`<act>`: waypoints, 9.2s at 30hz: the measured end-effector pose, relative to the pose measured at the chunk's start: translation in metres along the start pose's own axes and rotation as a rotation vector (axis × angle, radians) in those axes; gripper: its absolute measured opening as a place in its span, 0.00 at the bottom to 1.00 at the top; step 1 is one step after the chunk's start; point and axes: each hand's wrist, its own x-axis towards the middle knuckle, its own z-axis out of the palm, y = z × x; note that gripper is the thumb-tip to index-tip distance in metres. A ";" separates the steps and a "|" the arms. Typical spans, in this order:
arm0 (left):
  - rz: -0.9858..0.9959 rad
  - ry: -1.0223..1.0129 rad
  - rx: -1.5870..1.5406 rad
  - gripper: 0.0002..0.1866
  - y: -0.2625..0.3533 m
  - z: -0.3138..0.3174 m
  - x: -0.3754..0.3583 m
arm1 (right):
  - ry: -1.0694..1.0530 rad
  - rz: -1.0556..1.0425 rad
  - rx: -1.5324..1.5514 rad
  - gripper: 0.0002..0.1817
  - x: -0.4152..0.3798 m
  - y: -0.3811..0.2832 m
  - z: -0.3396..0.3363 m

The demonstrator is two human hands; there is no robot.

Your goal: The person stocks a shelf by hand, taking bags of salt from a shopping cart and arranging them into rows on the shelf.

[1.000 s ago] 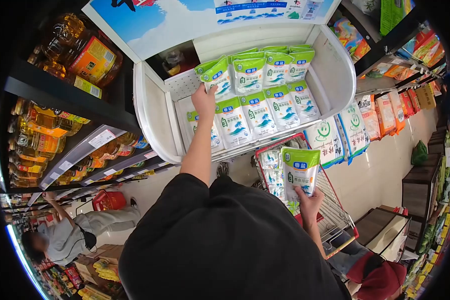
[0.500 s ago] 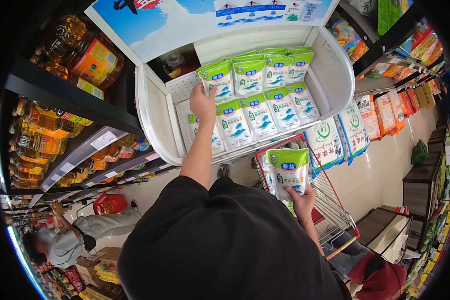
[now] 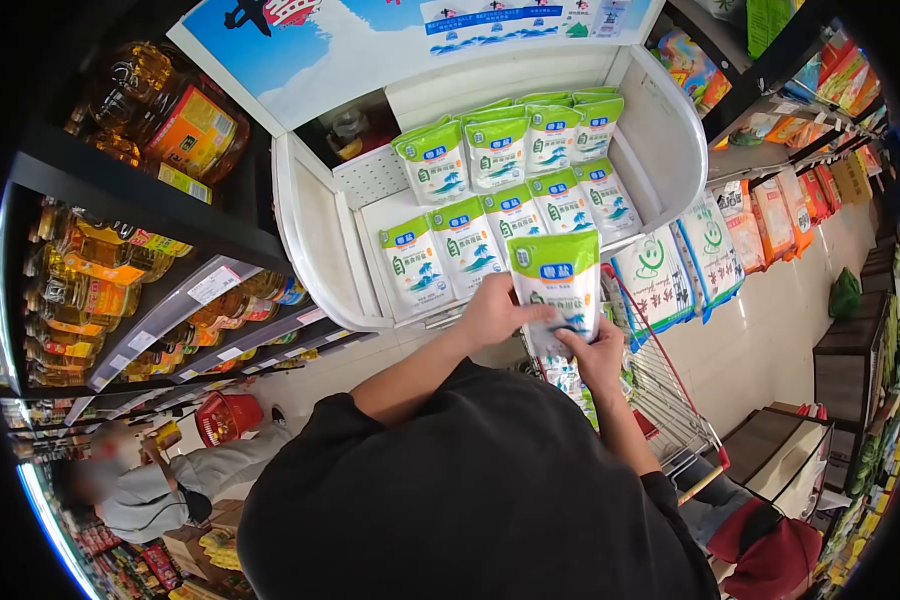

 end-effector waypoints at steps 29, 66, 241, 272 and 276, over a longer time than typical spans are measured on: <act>0.076 1.161 1.076 0.22 -0.057 -0.179 0.101 | 0.120 0.307 -0.302 0.22 -0.066 0.128 -0.082; 0.198 0.131 1.285 0.18 -0.086 -0.062 0.039 | 0.110 0.514 -0.378 0.19 -0.084 0.259 -0.115; 0.130 0.600 0.436 0.28 0.070 -0.098 -0.174 | -0.586 -0.558 -0.168 0.13 0.094 -0.139 0.172; 0.045 0.916 0.655 0.18 0.069 -0.109 -0.236 | -0.319 -1.193 -1.022 0.11 0.244 -0.076 0.318; 0.032 0.898 0.599 0.17 0.065 -0.112 -0.233 | -0.304 -1.196 -1.114 0.14 0.246 -0.083 0.319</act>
